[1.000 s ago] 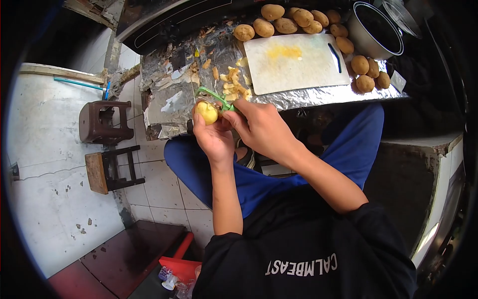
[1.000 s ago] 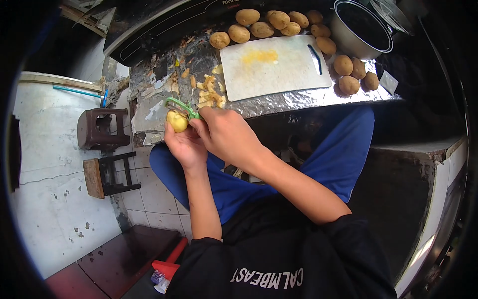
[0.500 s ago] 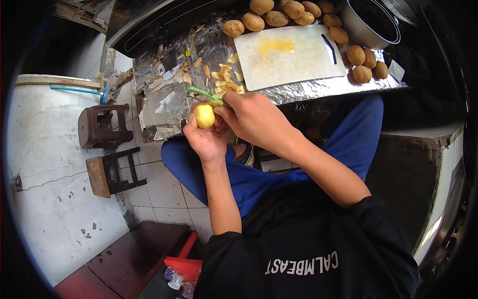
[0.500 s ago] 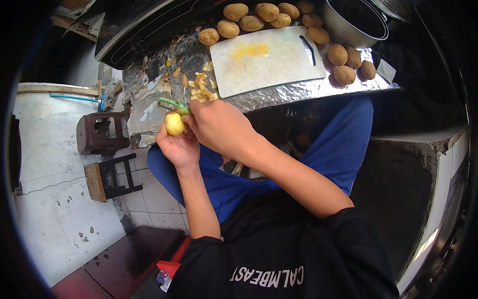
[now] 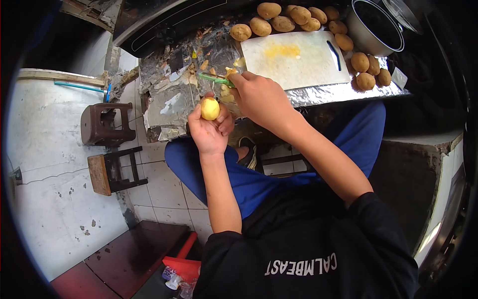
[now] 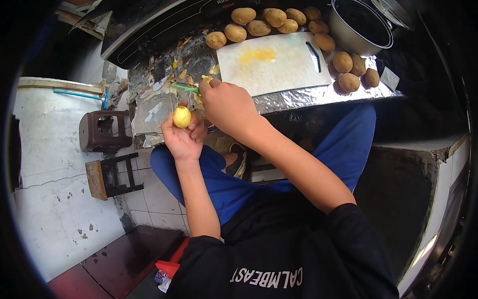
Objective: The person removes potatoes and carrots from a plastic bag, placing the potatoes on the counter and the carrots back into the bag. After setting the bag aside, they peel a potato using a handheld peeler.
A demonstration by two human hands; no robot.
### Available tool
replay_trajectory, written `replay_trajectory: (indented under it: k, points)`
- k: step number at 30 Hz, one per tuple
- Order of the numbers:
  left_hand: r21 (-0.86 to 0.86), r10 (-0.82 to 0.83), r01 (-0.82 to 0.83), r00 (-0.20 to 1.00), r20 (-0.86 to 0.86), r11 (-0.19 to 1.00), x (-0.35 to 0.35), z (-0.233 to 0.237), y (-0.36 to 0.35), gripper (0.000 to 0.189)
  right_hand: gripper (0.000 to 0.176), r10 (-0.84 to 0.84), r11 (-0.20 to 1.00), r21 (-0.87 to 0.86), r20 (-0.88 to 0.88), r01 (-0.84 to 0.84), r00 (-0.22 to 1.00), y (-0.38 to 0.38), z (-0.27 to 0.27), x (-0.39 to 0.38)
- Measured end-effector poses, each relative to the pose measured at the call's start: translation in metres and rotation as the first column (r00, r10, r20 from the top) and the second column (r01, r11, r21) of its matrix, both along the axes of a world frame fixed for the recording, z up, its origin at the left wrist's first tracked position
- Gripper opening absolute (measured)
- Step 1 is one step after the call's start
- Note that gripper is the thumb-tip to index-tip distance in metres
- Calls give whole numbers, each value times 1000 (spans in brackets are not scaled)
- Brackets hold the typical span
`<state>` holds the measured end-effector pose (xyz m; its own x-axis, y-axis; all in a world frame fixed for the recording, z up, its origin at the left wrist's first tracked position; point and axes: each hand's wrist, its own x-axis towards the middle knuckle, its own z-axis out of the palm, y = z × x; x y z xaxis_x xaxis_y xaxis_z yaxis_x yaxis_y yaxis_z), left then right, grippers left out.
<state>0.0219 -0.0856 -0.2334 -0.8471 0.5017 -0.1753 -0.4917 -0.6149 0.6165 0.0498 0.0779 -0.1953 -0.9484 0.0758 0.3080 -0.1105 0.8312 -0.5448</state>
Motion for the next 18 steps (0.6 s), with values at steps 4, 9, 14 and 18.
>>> replay_trajectory:
  k: [4,9,14,18]
  points:
    - [61,-30,24,994,105,998,0,3,-5,47,17,41,992,121,-139,-24,989,11,-1,-6]
    - [39,3,-8,992,123,999,4,13,0,56,19,81,972,-220,-12,-81,997,11,20,7]
    - [34,-88,90,995,-50,995,5,7,1,57,24,98,922,-379,29,-79,995,-17,10,38]
    - [-39,98,-96,995,31,995,12,15,8,52,24,88,938,-337,15,-78,996,-29,0,45]
